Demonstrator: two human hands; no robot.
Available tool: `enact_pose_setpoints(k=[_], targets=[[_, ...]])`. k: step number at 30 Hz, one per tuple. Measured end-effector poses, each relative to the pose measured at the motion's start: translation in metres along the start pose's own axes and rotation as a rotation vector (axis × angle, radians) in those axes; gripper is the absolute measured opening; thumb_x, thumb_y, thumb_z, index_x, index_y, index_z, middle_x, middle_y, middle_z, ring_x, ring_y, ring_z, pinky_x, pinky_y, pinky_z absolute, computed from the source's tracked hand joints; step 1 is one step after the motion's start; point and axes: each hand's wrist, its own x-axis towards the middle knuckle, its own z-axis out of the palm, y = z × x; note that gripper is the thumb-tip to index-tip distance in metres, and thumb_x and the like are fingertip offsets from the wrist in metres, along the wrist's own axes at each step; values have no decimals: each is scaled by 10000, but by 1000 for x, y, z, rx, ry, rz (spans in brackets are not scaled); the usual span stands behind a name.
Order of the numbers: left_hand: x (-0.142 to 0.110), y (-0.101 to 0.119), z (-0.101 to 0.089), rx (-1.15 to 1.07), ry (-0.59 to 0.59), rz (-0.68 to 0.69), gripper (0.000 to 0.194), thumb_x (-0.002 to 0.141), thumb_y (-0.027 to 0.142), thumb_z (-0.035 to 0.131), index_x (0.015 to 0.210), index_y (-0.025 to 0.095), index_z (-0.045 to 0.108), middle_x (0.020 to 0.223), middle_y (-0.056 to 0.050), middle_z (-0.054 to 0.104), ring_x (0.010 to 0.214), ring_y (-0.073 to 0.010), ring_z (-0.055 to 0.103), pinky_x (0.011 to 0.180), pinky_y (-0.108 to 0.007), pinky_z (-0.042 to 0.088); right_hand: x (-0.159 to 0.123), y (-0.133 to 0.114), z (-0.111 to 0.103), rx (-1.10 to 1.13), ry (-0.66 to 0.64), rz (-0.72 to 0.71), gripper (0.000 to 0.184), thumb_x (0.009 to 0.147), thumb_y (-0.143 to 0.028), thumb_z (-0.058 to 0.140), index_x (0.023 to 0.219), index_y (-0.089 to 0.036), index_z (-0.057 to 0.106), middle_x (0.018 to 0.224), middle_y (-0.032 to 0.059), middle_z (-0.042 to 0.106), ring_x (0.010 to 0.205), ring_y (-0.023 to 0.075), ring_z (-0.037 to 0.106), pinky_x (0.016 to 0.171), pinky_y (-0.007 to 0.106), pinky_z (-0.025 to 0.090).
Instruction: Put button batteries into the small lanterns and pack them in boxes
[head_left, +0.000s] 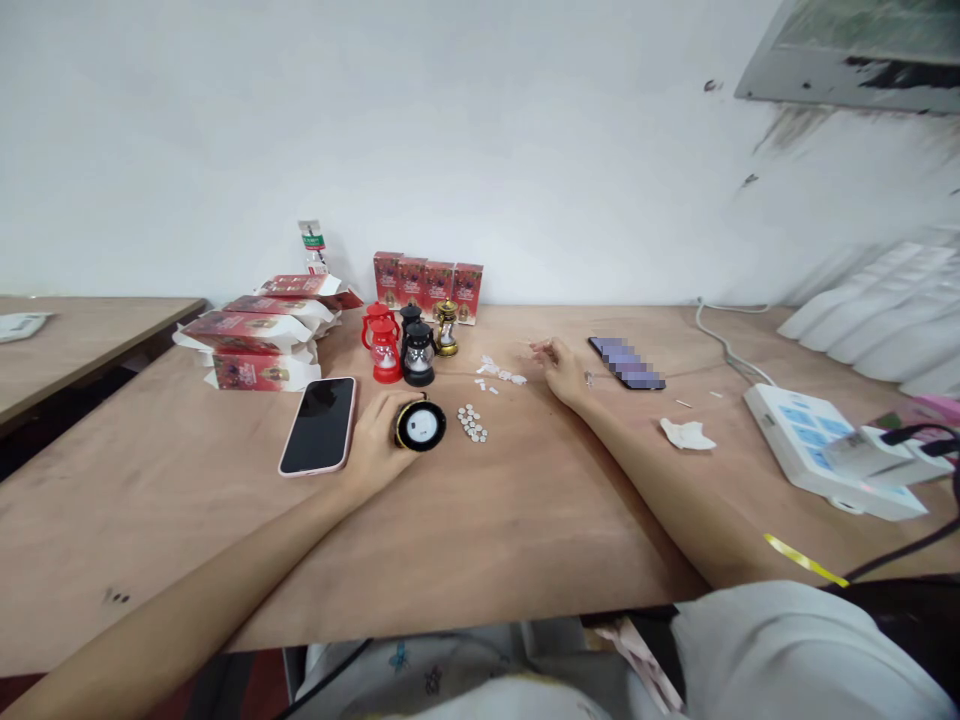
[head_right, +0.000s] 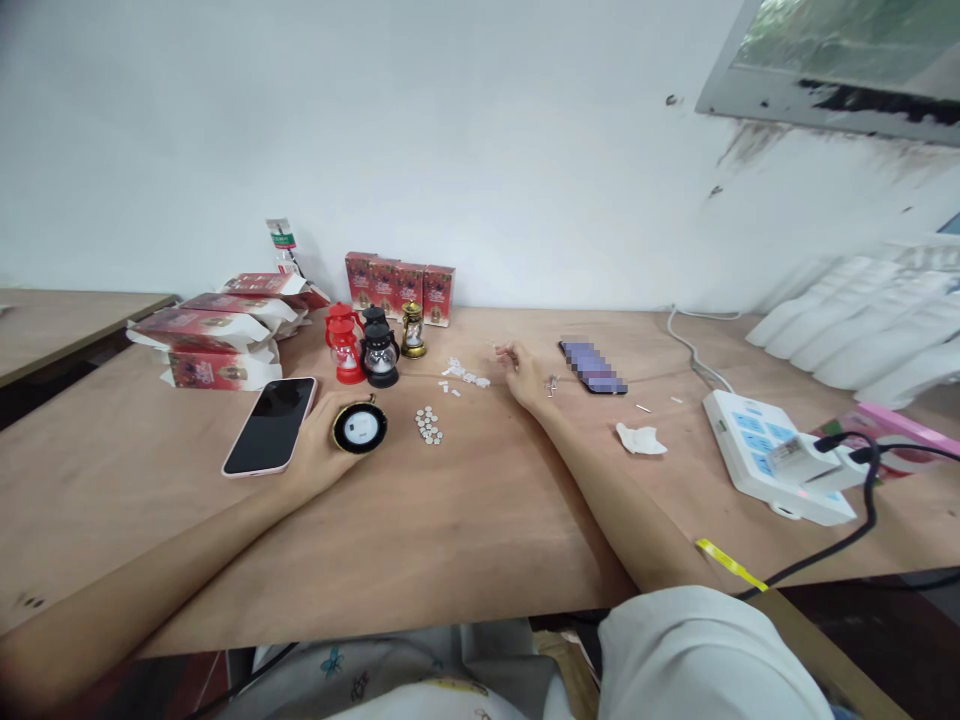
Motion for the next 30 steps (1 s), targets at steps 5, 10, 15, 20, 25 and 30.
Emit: enact_pose_setpoints(k=[5,10,15,20,25,30], targets=[[8,1,9,-566,199,-523,431,578,348,769,933,166,604,980,-64,674,968,-233,622,920,-411,478,-8,-29,14,-5,5,-15,163,828,-284,381,849,-200,520,807,37,579,718,170,531,746,344,451],[16,-2,6,-1034,271,-811,482,534,289,812,940,154,590,948,-68,670,863,-217,650,772,-401,550,-44,-86,50,209,-182,-11,236,860,-432,447,947,-213,460,821,4,533,720,146,517,721,300,449],[16,-1,4,-1035,356,-831,502,578,222,783,1010,222,526,1066,-38,621,855,-188,647,723,-395,575,-79,-126,68,341,-420,-81,381,860,-575,410,984,-215,424,830,10,519,659,136,504,636,285,443],[15,2,4,-1052,356,-806,568,594,216,767,1079,332,495,1153,9,575,860,-177,638,673,-379,589,-86,-126,64,281,-395,-203,343,924,-519,249,999,-218,395,795,9,492,604,136,465,644,310,442],[15,0,4,-1083,350,-826,438,590,255,767,977,264,562,1022,4,617,824,-180,637,669,-377,585,-85,-117,69,187,-370,-227,370,911,-442,373,1180,-193,321,974,63,508,647,134,501,691,344,484],[13,-1,7,-1079,371,-802,420,581,271,778,967,213,623,944,-11,656,846,-175,639,746,-345,569,-88,-118,72,149,-389,-273,645,836,-461,563,1341,-217,245,1118,106,509,873,197,592,795,388,526]])
